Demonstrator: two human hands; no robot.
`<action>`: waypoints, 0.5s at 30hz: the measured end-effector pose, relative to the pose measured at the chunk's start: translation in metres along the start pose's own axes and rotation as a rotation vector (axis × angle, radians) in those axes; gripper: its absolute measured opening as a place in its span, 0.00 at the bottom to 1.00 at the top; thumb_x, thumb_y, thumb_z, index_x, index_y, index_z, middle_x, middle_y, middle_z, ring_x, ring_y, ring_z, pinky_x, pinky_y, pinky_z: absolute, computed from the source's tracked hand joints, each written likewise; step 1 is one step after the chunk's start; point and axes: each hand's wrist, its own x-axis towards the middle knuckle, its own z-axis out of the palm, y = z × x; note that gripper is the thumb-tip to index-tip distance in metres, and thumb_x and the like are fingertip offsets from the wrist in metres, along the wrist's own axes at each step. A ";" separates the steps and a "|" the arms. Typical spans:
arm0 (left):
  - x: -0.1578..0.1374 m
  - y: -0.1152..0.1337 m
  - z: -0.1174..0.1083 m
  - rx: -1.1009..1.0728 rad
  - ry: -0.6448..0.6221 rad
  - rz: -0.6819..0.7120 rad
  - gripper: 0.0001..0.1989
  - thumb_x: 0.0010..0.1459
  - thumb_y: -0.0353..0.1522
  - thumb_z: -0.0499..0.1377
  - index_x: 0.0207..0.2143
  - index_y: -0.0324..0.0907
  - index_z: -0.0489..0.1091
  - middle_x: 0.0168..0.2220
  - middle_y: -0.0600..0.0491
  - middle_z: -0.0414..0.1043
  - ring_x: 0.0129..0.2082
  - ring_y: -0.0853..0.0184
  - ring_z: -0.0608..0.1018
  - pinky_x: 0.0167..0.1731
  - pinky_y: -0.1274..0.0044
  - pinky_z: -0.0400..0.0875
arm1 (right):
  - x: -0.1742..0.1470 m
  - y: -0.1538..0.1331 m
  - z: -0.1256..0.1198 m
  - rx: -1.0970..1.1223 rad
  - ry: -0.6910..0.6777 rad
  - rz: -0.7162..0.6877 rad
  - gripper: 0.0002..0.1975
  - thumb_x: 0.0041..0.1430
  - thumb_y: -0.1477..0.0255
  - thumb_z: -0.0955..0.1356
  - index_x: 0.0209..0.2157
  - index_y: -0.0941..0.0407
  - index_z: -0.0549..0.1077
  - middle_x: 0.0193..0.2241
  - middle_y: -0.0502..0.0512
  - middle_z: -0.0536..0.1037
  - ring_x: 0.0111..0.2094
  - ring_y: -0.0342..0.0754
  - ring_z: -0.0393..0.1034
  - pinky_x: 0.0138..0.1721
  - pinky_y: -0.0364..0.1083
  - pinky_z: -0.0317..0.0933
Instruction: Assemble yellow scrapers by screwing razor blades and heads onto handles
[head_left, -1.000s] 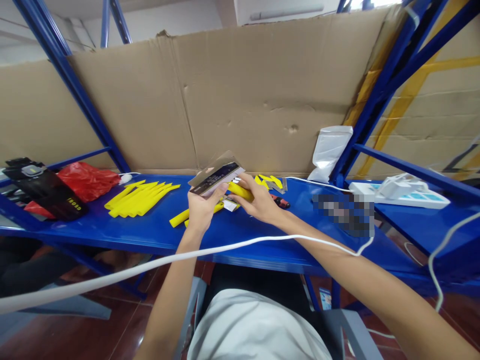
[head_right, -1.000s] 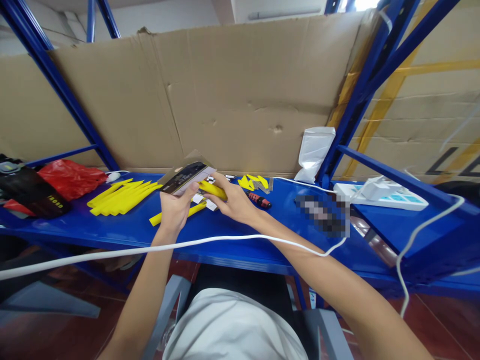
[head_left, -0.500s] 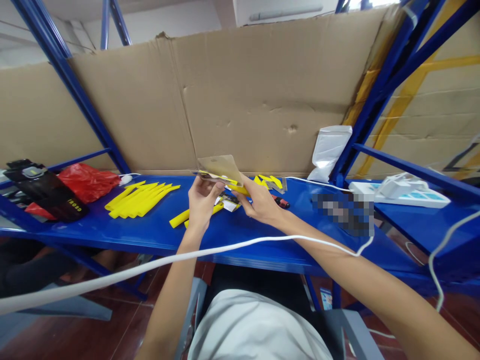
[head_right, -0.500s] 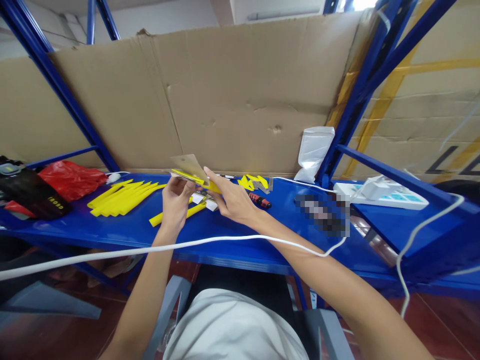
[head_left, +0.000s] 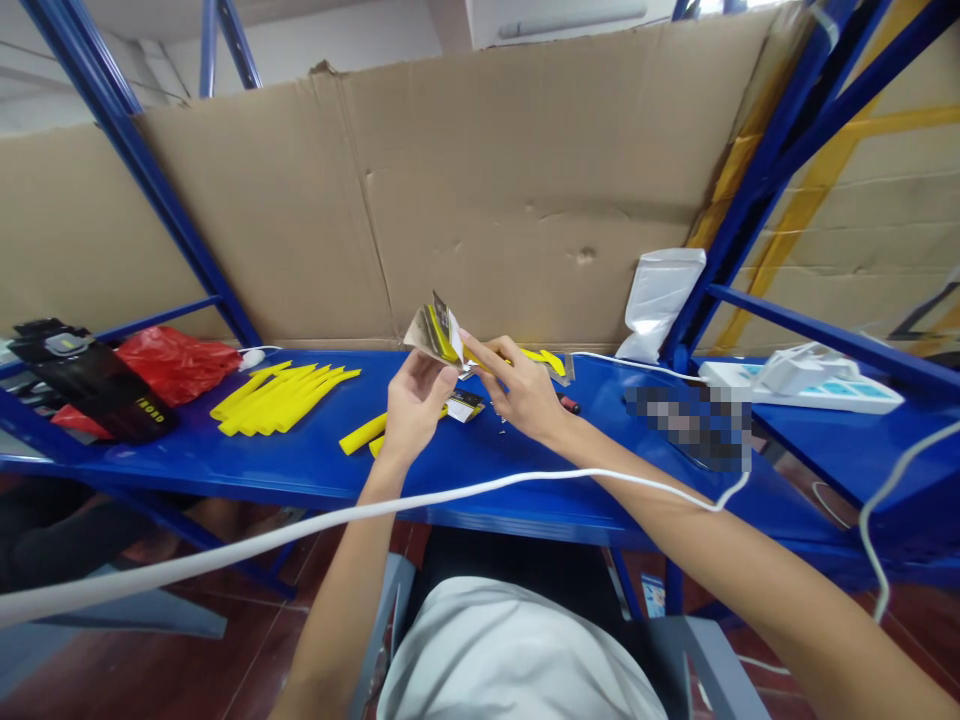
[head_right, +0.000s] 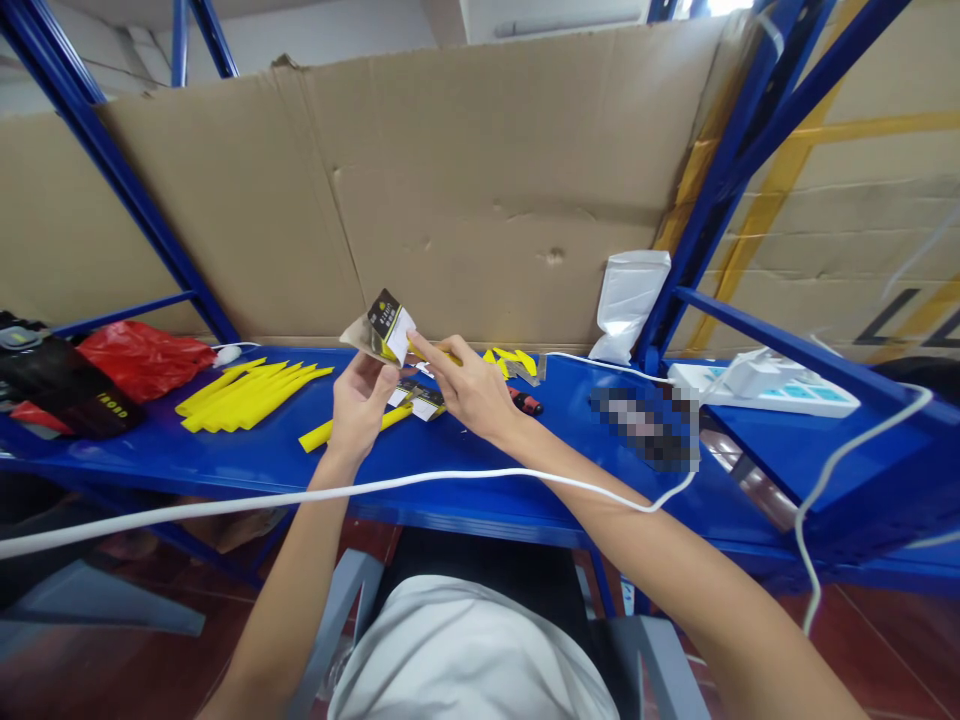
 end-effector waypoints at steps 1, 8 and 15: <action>0.000 -0.001 0.000 0.001 0.005 -0.001 0.31 0.54 0.54 0.77 0.50 0.42 0.80 0.54 0.41 0.86 0.55 0.53 0.87 0.58 0.66 0.82 | 0.000 0.000 0.000 0.002 -0.012 -0.004 0.30 0.81 0.70 0.62 0.78 0.42 0.61 0.51 0.58 0.78 0.39 0.47 0.74 0.34 0.45 0.71; -0.004 -0.003 0.000 0.100 0.123 -0.019 0.28 0.59 0.50 0.75 0.49 0.36 0.83 0.52 0.38 0.87 0.53 0.52 0.88 0.56 0.67 0.83 | -0.006 -0.014 0.004 0.027 -0.125 -0.121 0.36 0.80 0.69 0.63 0.82 0.42 0.48 0.57 0.63 0.73 0.44 0.50 0.76 0.36 0.47 0.75; 0.038 0.012 -0.031 -0.106 0.177 -0.110 0.25 0.60 0.48 0.75 0.47 0.37 0.79 0.41 0.43 0.87 0.40 0.60 0.89 0.45 0.71 0.84 | 0.002 -0.006 -0.012 -0.049 -0.217 -0.110 0.26 0.82 0.62 0.61 0.75 0.52 0.63 0.61 0.65 0.76 0.47 0.52 0.78 0.35 0.46 0.71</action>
